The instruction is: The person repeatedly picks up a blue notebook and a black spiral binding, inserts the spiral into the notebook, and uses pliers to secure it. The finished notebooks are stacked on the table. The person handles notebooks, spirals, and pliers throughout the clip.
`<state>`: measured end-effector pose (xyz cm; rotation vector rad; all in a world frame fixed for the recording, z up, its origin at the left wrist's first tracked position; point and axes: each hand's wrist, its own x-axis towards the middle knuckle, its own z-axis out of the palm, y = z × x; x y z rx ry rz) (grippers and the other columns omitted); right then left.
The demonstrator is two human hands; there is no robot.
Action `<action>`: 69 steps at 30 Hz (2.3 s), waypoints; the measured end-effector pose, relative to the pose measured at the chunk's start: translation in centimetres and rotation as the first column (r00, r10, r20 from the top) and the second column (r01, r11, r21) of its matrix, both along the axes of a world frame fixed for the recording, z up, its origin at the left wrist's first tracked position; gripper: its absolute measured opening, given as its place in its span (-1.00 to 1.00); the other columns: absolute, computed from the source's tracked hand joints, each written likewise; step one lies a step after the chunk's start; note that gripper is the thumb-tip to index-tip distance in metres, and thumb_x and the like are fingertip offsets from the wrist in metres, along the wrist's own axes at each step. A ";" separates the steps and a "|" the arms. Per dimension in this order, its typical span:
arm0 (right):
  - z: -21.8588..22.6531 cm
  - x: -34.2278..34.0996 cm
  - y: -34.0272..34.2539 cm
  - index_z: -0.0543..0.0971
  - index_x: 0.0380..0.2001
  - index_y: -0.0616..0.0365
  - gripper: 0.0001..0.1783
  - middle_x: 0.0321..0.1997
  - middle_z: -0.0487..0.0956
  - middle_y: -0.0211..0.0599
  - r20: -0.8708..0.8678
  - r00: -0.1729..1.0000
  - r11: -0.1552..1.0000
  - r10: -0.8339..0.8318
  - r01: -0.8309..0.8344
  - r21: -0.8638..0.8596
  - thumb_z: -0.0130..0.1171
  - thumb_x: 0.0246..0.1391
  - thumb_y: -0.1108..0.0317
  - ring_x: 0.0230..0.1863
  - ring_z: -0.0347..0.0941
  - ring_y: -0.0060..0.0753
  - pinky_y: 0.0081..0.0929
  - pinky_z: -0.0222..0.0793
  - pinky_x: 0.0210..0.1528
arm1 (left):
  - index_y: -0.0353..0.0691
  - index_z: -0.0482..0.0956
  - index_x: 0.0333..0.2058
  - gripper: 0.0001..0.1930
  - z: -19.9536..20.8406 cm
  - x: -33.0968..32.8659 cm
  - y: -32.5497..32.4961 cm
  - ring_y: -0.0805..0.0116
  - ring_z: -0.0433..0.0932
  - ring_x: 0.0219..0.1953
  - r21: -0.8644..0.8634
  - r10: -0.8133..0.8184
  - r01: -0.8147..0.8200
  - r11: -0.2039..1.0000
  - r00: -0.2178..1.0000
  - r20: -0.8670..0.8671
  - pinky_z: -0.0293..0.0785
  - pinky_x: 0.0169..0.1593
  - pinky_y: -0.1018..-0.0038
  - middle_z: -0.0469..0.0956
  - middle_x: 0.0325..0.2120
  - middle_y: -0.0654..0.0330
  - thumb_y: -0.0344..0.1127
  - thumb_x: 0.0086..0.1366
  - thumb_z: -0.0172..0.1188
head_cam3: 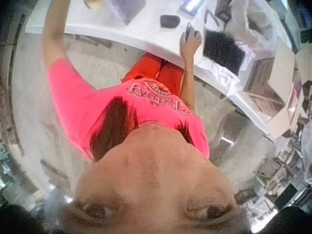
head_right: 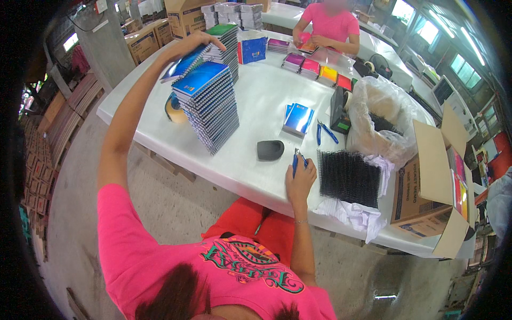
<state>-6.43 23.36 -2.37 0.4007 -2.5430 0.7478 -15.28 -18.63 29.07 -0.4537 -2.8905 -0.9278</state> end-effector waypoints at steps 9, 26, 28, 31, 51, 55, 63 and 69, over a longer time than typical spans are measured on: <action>0.0 0.2 0.0 0.42 0.18 0.10 -0.47 0.19 0.31 0.13 0.000 1.000 1.000 -0.002 0.002 -0.014 0.16 0.14 0.26 0.24 0.18 0.14 0.02 0.06 0.30 | 0.06 0.74 -0.12 -0.57 -1.1 1.4 5.1 0.13 0.43 0.05 -0.207 0.008 -0.004 0.978 1.000 0.022 0.23 0.23 0.34 0.49 0.01 -0.02 -0.15 0.36 -0.18; 0.2 0.3 0.0 0.41 0.18 0.13 -0.48 0.18 0.31 0.14 -0.017 1.000 0.999 0.017 -0.018 -0.042 0.16 0.14 0.29 0.24 0.18 0.14 0.01 0.07 0.29 | -0.19 0.75 -0.26 -0.53 -4.4 -0.6 4.0 0.22 0.44 -0.11 -0.190 -0.140 0.114 0.975 0.982 -0.127 0.31 0.10 0.38 0.43 -0.28 0.13 -0.15 0.27 -0.19; 0.4 0.4 0.0 0.41 0.18 0.13 -0.48 0.19 0.30 0.14 -0.013 1.000 0.999 0.021 -0.022 -0.037 0.16 0.14 0.29 0.24 0.18 0.14 0.01 0.06 0.30 | -0.19 0.74 -0.27 -0.53 -4.7 -0.4 4.0 0.22 0.44 -0.11 -0.164 -0.154 0.130 0.978 0.977 -0.146 0.30 0.10 0.38 0.43 -0.28 0.12 -0.16 0.27 -0.20; 0.4 0.4 0.1 0.40 0.19 0.13 -0.47 0.19 0.30 0.14 -0.008 1.000 0.999 0.021 -0.022 -0.031 0.15 0.15 0.28 0.25 0.18 0.14 0.01 0.05 0.31 | -0.20 0.76 -0.29 -0.56 -4.9 -0.3 4.0 0.24 0.44 -0.14 -0.112 -0.166 0.148 0.983 0.972 -0.166 0.30 0.11 0.39 0.45 -0.29 0.13 -0.23 0.25 -0.18; 0.1 0.2 0.2 0.41 0.18 0.09 -0.45 0.18 0.31 0.09 -0.011 1.000 0.998 0.024 -0.025 -0.062 0.21 0.11 0.28 0.23 0.19 0.11 -0.01 0.04 0.31 | 0.14 -0.10 0.46 0.44 -3.2 4.3 4.9 -0.38 -0.14 0.43 -0.444 0.482 -0.415 0.794 0.875 0.043 -0.08 0.33 -0.31 -0.11 0.37 -0.42 0.88 -0.37 -0.10; -0.2 0.1 0.2 0.42 0.17 0.07 -0.45 0.18 0.32 0.07 -0.014 1.000 0.998 0.015 -0.016 -0.063 0.22 0.09 0.27 0.23 0.20 0.11 0.00 0.05 0.31 | 0.22 -0.21 0.46 0.43 -4.3 4.8 4.5 -0.40 -0.03 0.39 -0.521 0.522 -0.413 0.747 0.849 0.076 -0.06 0.33 -0.31 -0.09 0.37 -0.41 0.83 -0.37 0.00; -0.2 0.1 0.1 0.42 0.17 0.07 -0.45 0.17 0.32 0.09 0.011 1.000 0.995 0.019 -0.018 -0.095 0.22 0.09 0.27 0.25 0.18 0.12 0.01 0.04 0.32 | 0.17 -0.27 0.47 0.43 -4.2 4.8 3.9 -0.34 0.07 0.38 -0.516 0.516 -0.406 0.754 0.852 0.085 0.05 0.35 -0.13 0.06 0.34 -0.38 0.62 -0.32 0.25; -0.1 0.2 0.1 0.43 0.14 0.13 -0.46 0.16 0.32 0.07 -0.007 0.999 0.993 0.034 -0.034 -0.113 0.23 0.08 0.27 0.23 0.18 0.11 0.01 0.05 0.31 | 0.11 -0.21 0.47 0.37 -4.7 4.7 3.3 -0.27 0.19 0.34 -0.482 0.496 -0.426 0.766 0.868 0.021 0.16 0.35 0.03 0.13 0.32 -0.34 0.52 -0.26 0.27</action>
